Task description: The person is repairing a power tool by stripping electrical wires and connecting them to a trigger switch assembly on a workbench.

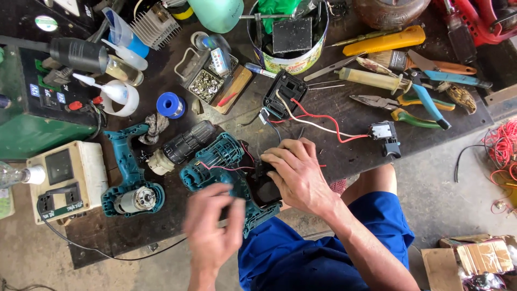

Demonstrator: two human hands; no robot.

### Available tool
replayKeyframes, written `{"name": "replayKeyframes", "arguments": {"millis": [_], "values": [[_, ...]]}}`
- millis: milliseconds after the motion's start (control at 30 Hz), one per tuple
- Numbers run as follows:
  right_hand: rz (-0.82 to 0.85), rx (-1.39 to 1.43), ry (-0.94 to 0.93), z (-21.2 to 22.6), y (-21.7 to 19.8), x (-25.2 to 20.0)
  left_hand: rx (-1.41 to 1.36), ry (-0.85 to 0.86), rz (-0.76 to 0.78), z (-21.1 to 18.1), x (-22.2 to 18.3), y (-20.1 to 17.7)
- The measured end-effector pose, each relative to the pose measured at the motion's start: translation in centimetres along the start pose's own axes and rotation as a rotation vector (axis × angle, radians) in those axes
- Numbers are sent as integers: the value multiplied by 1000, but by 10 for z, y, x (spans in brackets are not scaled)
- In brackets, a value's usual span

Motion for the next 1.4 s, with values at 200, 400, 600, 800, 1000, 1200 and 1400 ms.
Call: {"name": "replayKeyframes", "arguments": {"millis": [200, 400, 600, 800, 1000, 1200, 1400], "values": [[-83, 346, 129, -6, -23, -7, 373, -102, -192, 11, 13, -21], [-102, 668, 246, -17, -41, -3, -9, -19, -151, -39, 0, 15], [-111, 821, 155, -22, -34, -16, -705, -347, 311, -46, 25, 59], [-136, 1176, 268, -26, -42, -18, -800, -228, 318, -45, 26, 69], [-107, 1199, 296, -36, -38, -16, -762, -287, 345, -40, 18, 72], [-99, 1016, 304, -44, -35, -18, -640, -225, 348, -35, 15, 79], [-212, 738, 243, -31, -41, -14, -548, -212, 269, -33, 13, 79]]}}
Point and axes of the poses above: each hand's wrist, its own x-axis towards the middle knuckle, its own y-axis out of the palm, z = x × y, the point moved 6 cm from there along x, towards the middle knuckle, and after that the axes turned 4 degrees about -z, right-handed, at the moved point
